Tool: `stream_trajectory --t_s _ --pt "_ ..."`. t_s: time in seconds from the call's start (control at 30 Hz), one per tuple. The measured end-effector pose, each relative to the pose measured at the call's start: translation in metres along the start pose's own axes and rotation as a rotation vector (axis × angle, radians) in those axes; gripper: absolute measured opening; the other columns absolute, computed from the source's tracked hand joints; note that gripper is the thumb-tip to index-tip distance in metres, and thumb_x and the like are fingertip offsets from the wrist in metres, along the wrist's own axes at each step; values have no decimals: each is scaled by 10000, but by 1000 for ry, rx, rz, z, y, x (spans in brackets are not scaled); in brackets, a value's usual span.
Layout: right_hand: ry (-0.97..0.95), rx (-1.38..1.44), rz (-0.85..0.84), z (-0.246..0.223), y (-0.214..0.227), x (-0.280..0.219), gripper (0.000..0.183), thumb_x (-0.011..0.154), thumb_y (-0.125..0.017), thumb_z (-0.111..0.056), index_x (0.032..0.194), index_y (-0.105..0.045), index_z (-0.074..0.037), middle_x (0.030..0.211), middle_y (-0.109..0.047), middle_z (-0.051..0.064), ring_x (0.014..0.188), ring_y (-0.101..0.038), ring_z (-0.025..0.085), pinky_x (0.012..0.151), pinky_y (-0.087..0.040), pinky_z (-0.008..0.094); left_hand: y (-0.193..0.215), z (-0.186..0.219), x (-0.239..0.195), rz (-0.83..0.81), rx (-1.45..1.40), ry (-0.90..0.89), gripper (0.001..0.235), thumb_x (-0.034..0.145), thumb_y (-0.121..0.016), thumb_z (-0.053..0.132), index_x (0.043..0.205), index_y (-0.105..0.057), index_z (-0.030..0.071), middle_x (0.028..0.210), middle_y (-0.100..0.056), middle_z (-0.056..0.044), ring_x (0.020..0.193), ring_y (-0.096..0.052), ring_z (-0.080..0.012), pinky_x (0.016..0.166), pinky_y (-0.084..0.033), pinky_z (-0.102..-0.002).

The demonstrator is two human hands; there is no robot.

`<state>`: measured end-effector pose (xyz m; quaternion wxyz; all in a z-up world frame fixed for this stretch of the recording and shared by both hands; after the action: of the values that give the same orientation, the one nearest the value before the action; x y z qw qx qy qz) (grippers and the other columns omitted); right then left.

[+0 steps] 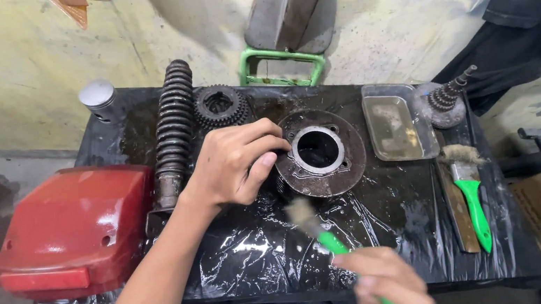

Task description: Cleaning a motorcycle engine cylinder block using a brush and cleaning solution on a workbench.

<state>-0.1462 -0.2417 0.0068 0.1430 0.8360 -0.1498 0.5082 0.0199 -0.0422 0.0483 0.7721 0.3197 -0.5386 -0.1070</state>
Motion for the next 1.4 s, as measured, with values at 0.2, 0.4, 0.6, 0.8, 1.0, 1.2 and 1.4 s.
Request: stream_trajectory --t_s 0.2,0.4,0.6,0.8,1.0,1.2,1.4 --pt "-234 298 -145 53 12 28 38 1150 -515 -144 1170 -498 -117 1001 -785 256 817 -819 310 679 -712 327 2 1 2 12 9 -11 542 1159 -327 292 1061 -793 32 1106 -763 -138 916 -790 -325 705 -575 -423" --pt "-366 333 -64 114 65 51 185 1199 -546 -280 1251 -482 -114 947 -697 205 842 -778 292 564 -654 298 1 0 2 13 2 -9 534 1155 -333 286 1057 -792 33 1095 -762 -131 906 -788 -311 694 -575 -408" --pt "-354 227 -188 143 63 101 87 1256 -461 -187 1269 -436 -104 1001 -701 243 849 -735 300 617 -574 312 0 -1 1 28 0 -8 522 1152 -347 289 1058 -791 31 1092 -764 -134 899 -791 -315 681 -574 -407" --pt "-268 261 -201 167 7 134 176 1224 -464 -209 1232 -444 -35 1042 -759 238 801 -749 204 694 -676 306 2 -2 5 85 -5 13 510 1145 -328 382 1002 -755 143 952 -720 -46 695 -713 -312 606 -595 -391" --pt "-282 171 -91 140 12 108 180 1226 -448 -209 1232 -459 -30 1035 -750 223 812 -729 215 718 -681 318 -3 -4 2 93 -1 21 519 1147 -331 388 995 -766 148 902 -697 -52 682 -714 -313 597 -593 -391" --pt "-224 76 164 86 56 48 160 1205 -405 -182 1170 -391 -27 883 -697 288 600 -667 248 551 -631 286 -4 -6 0 96 -4 15 506 1143 -352 383 999 -776 148 872 -687 -59 712 -740 -327 613 -606 -403" --pt "-240 120 249 42 43 19 189 1126 -472 -178 1040 -456 -10 745 -727 304 485 -675 278 445 -621 307 -5 -4 1 94 -7 10 513 1139 -346 377 1000 -783 148 862 -684 -62 699 -740 -319 614 -610 -398"
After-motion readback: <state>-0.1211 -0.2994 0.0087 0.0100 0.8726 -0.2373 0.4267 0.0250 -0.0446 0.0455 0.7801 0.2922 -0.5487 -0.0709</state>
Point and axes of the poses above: each hand's wrist, its own x-axis towards the middle knuckle, its own y-axis out of the back of the hand, z = x × y, the point moved 7 cm from there along x, towards the middle knuckle
